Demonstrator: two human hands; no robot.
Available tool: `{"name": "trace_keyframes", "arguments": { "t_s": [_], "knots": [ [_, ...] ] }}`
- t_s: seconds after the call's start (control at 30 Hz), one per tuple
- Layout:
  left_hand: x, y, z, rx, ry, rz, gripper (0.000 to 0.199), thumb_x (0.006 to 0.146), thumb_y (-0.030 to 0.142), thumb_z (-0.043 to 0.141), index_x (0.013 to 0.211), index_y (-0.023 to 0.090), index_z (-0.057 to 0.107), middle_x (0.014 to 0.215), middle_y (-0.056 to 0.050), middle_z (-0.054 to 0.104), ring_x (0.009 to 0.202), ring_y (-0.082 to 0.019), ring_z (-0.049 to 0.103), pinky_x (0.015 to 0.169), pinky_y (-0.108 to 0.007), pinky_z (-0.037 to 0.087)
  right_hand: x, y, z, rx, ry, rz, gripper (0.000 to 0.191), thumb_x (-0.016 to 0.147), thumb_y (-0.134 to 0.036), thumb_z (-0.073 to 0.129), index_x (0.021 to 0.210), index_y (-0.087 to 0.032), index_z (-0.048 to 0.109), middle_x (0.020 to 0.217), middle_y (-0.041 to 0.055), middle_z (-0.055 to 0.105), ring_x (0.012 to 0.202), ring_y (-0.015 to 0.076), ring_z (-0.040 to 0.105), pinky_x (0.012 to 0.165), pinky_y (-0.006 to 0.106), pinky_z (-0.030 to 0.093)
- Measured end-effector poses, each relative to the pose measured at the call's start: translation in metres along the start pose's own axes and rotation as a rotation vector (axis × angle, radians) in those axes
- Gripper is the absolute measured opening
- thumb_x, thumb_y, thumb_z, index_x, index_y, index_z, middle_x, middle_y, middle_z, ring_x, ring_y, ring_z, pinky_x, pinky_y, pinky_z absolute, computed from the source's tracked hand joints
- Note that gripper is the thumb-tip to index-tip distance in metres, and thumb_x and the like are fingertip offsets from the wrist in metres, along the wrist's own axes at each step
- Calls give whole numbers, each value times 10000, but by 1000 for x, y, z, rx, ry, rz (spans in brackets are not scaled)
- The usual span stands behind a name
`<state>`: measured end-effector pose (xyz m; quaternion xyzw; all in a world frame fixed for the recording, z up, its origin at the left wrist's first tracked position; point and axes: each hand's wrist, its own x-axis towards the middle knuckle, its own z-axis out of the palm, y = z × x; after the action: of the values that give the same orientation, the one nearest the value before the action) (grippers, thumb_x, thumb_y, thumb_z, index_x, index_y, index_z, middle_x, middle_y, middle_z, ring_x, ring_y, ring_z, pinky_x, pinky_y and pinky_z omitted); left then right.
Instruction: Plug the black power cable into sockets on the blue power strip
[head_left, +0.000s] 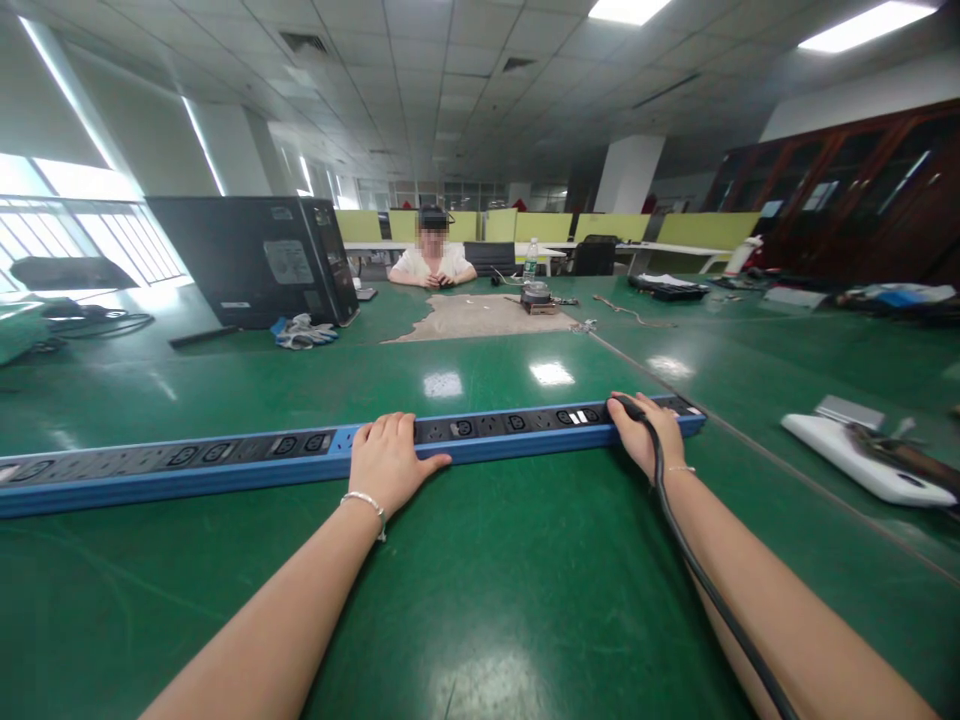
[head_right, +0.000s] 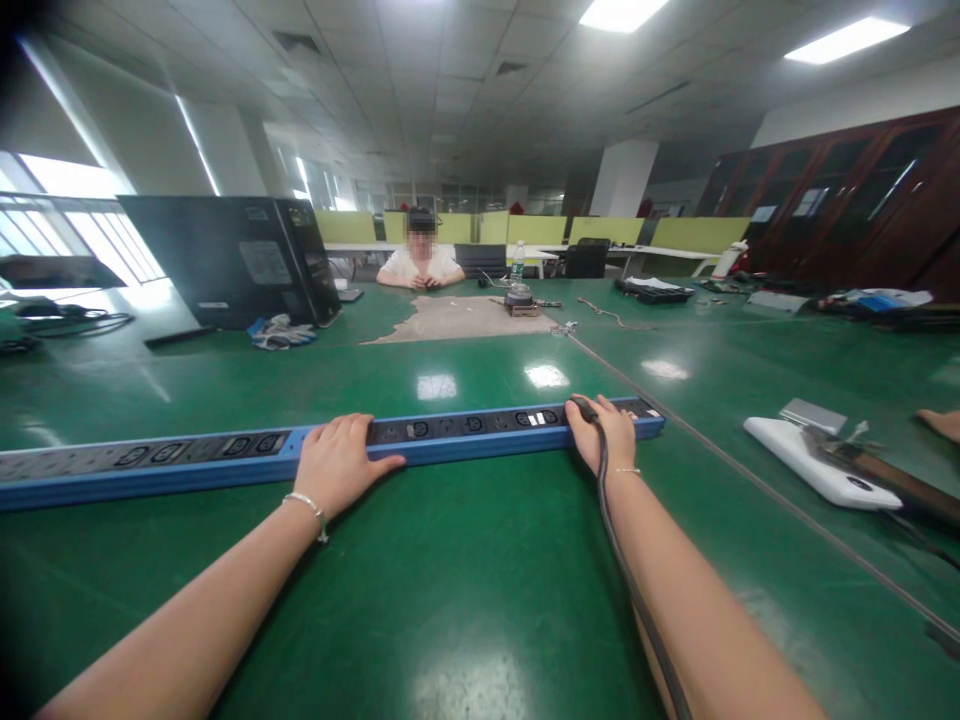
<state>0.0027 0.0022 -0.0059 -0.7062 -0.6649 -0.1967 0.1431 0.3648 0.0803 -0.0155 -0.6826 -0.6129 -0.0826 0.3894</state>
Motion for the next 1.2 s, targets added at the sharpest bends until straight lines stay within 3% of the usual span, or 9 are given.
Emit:
{"name": "trace_keyframes", "arguments": {
  "t_s": [0.27,0.73,0.97,1.2],
  "knots": [
    [0,1,-1,11,4,5,669,699,643,514,1152,151,493,1184,-149,568,1144,-297,464,961,-437,311,-9,5,4,-120,3,-29,417,842,-457,385,1106,-249,632,1129,75,635,1180,242,461,1012,474,259],
    [0,1,-2,28,7,2,682,695,659,506,1145,146,497,1175,-156,575,1133,-298,476,947,-430,322,-12,3,9,-57,55,-16,440,837,-505,372,1073,-247,640,1072,78,655,1148,243,477,1010,513,225],
    [0,0,-1,29,17,2,685,686,645,532,1150,143,491,1180,-155,572,1131,-299,474,947,-423,315,-8,2,13,93,92,11,420,828,-470,361,971,-217,666,1055,75,668,1153,234,489,1039,527,160],
    [0,1,-2,13,2,-1,692,687,654,519,1158,149,485,1181,-156,568,1136,-300,468,957,-430,306,-7,-2,8,213,170,2,429,798,-513,406,878,-191,678,997,103,674,1097,259,534,1007,480,283]
  ]
}}
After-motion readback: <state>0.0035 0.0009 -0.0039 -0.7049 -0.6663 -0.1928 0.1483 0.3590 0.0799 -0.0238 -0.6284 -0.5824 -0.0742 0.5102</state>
